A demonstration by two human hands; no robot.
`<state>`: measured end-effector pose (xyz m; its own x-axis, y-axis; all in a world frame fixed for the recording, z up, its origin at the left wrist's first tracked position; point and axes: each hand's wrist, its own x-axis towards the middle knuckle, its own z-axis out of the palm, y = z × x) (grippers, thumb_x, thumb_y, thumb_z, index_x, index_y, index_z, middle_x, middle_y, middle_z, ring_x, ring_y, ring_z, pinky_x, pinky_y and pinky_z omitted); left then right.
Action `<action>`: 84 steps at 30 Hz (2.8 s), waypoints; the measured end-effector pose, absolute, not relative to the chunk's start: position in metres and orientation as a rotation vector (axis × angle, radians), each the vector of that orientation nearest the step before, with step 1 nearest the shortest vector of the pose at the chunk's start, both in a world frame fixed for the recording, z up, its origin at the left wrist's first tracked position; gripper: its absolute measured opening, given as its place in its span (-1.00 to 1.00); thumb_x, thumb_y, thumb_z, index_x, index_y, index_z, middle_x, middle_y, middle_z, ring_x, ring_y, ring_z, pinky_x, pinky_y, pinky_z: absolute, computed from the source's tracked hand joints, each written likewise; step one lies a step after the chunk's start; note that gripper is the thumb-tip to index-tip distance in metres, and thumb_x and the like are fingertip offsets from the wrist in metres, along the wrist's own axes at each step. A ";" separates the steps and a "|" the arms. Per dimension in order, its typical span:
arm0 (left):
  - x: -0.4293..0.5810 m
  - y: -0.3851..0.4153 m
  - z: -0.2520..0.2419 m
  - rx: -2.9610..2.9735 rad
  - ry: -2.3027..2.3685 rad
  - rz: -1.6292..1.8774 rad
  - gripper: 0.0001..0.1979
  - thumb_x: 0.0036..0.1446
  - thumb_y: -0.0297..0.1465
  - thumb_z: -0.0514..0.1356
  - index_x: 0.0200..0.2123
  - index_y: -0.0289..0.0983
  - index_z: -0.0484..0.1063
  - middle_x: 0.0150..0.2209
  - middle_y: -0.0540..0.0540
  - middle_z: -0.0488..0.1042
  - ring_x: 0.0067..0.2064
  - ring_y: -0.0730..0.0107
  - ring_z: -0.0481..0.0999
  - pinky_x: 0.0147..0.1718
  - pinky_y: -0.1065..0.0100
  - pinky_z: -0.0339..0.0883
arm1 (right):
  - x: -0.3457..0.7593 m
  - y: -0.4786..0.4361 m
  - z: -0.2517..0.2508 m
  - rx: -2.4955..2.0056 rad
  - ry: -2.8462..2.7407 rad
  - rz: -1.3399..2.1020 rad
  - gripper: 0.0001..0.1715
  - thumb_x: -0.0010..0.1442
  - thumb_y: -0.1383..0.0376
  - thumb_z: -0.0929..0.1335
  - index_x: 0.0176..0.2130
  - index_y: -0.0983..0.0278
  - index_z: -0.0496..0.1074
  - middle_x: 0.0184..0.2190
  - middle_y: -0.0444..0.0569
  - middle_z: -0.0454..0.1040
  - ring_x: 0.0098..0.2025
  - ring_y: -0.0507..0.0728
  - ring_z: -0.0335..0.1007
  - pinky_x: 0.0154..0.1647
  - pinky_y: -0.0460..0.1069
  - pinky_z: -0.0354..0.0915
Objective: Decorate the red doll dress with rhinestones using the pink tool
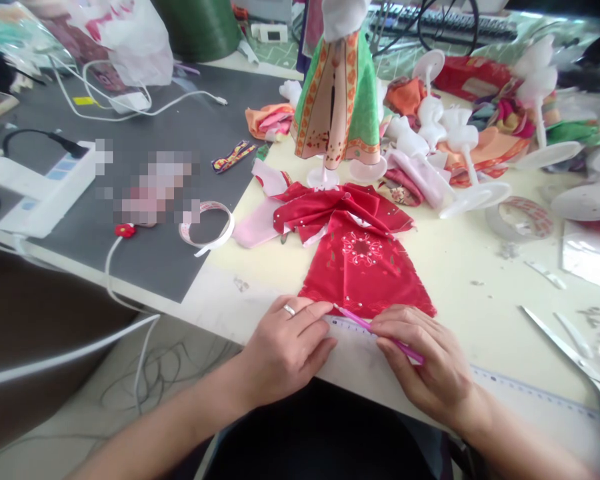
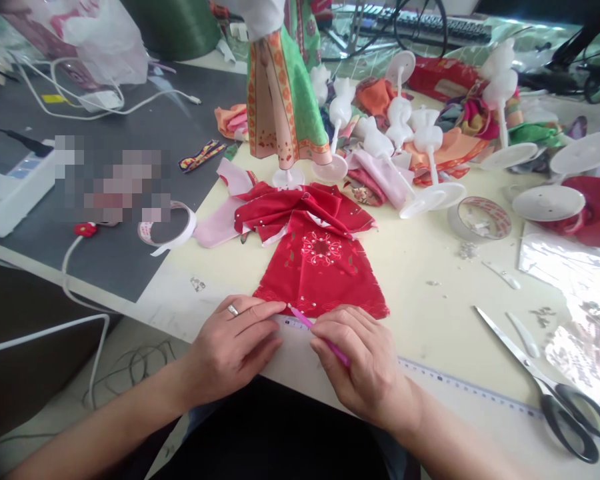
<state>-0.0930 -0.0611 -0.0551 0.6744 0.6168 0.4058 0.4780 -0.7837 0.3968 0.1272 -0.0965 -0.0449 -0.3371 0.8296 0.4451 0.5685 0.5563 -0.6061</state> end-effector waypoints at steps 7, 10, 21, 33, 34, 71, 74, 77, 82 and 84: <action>-0.093 -0.060 -0.058 2.620 0.872 0.753 -0.92 0.09 -0.47 0.19 -0.31 -0.35 0.43 -0.04 -0.16 0.49 -0.13 0.23 0.43 -0.14 0.18 0.31 | 0.128 -0.098 -0.044 -1.235 -1.984 0.480 -0.87 0.21 0.42 0.28 -0.20 0.29 0.35 -0.37 -0.04 0.48 -0.30 0.08 0.44 -0.29 -0.03 0.36; -0.094 -0.060 -0.058 2.595 0.863 0.739 -0.91 0.09 -0.47 0.19 -0.30 -0.35 0.43 -0.01 -0.16 0.48 -0.11 0.23 0.42 -0.12 0.17 0.31 | 0.128 -0.097 -0.044 -1.238 -1.997 0.469 -0.87 0.21 0.42 0.27 -0.20 0.28 0.35 -0.37 -0.05 0.48 -0.30 0.08 0.45 -0.29 -0.03 0.37; -0.094 -0.059 -0.057 2.575 0.873 0.730 -0.90 0.09 -0.48 0.18 -0.28 -0.34 0.44 -0.02 -0.15 0.48 -0.11 0.24 0.42 -0.11 0.17 0.31 | 0.130 -0.097 -0.043 -1.307 -1.960 0.505 -0.89 0.22 0.41 0.27 -0.22 0.25 0.34 -0.36 -0.05 0.49 -0.30 0.07 0.46 -0.31 -0.04 0.38; -0.093 -0.059 -0.055 2.606 0.840 0.735 -0.80 0.08 -0.48 0.19 -0.18 -0.37 0.42 0.01 -0.17 0.47 -0.10 0.21 0.42 -0.13 0.17 0.31 | 0.129 -0.095 -0.042 -1.298 -1.948 0.514 -0.88 0.22 0.42 0.27 -0.22 0.26 0.35 -0.37 -0.06 0.49 -0.31 0.06 0.46 -0.31 -0.06 0.38; -0.093 -0.059 -0.054 2.614 0.841 0.734 -0.77 0.09 -0.47 0.19 -0.14 -0.38 0.40 0.00 -0.18 0.48 -0.10 0.20 0.43 -0.12 0.16 0.31 | 0.129 -0.095 -0.043 -1.283 -1.965 0.515 -0.87 0.21 0.42 0.26 -0.21 0.26 0.35 -0.36 -0.05 0.49 -0.30 0.07 0.46 -0.30 -0.05 0.39; -0.095 -0.053 -0.049 2.318 0.848 0.858 -0.45 0.07 -0.50 0.21 0.15 -0.35 0.19 -0.07 -0.15 0.51 0.01 0.25 0.36 0.02 0.15 0.26 | 0.135 -0.101 -0.038 -1.028 -2.049 0.472 -0.76 0.10 0.54 0.30 -0.18 0.38 0.33 -0.35 0.03 0.44 -0.29 0.11 0.40 -0.31 0.03 0.34; -0.094 -0.053 -0.049 2.295 0.825 0.867 -0.44 0.07 -0.51 0.21 0.15 -0.35 0.17 -0.08 -0.13 0.52 0.00 0.25 0.36 0.02 0.14 0.25 | 0.135 -0.101 -0.038 -1.008 -2.064 0.468 -0.75 0.09 0.54 0.30 -0.17 0.39 0.33 -0.35 0.04 0.44 -0.28 0.12 0.39 -0.30 0.04 0.34; -0.094 -0.053 -0.050 2.295 0.816 0.867 -0.44 0.07 -0.50 0.20 0.16 -0.34 0.16 -0.09 -0.13 0.53 -0.01 0.25 0.37 0.01 0.13 0.25 | 0.135 -0.102 -0.038 -0.979 -2.089 0.455 -0.76 0.09 0.54 0.30 -0.18 0.40 0.33 -0.35 0.04 0.44 -0.27 0.12 0.38 -0.29 0.04 0.34; -0.094 -0.052 -0.051 2.304 0.818 0.846 -0.43 0.07 -0.50 0.21 0.16 -0.33 0.15 -0.11 -0.12 0.53 -0.03 0.26 0.38 0.01 0.14 0.24 | 0.134 -0.102 -0.037 -0.960 -2.111 0.446 -0.77 0.10 0.54 0.29 -0.18 0.41 0.33 -0.35 0.05 0.45 -0.26 0.12 0.39 -0.27 0.04 0.36; -0.094 -0.052 -0.052 2.307 0.825 0.824 -0.43 0.08 -0.49 0.21 0.17 -0.32 0.14 -0.12 -0.12 0.52 -0.03 0.26 0.38 0.01 0.14 0.24 | 0.134 -0.101 -0.037 -0.938 -2.136 0.416 -0.77 0.11 0.54 0.29 -0.18 0.41 0.33 -0.35 0.06 0.45 -0.26 0.12 0.40 -0.25 0.06 0.38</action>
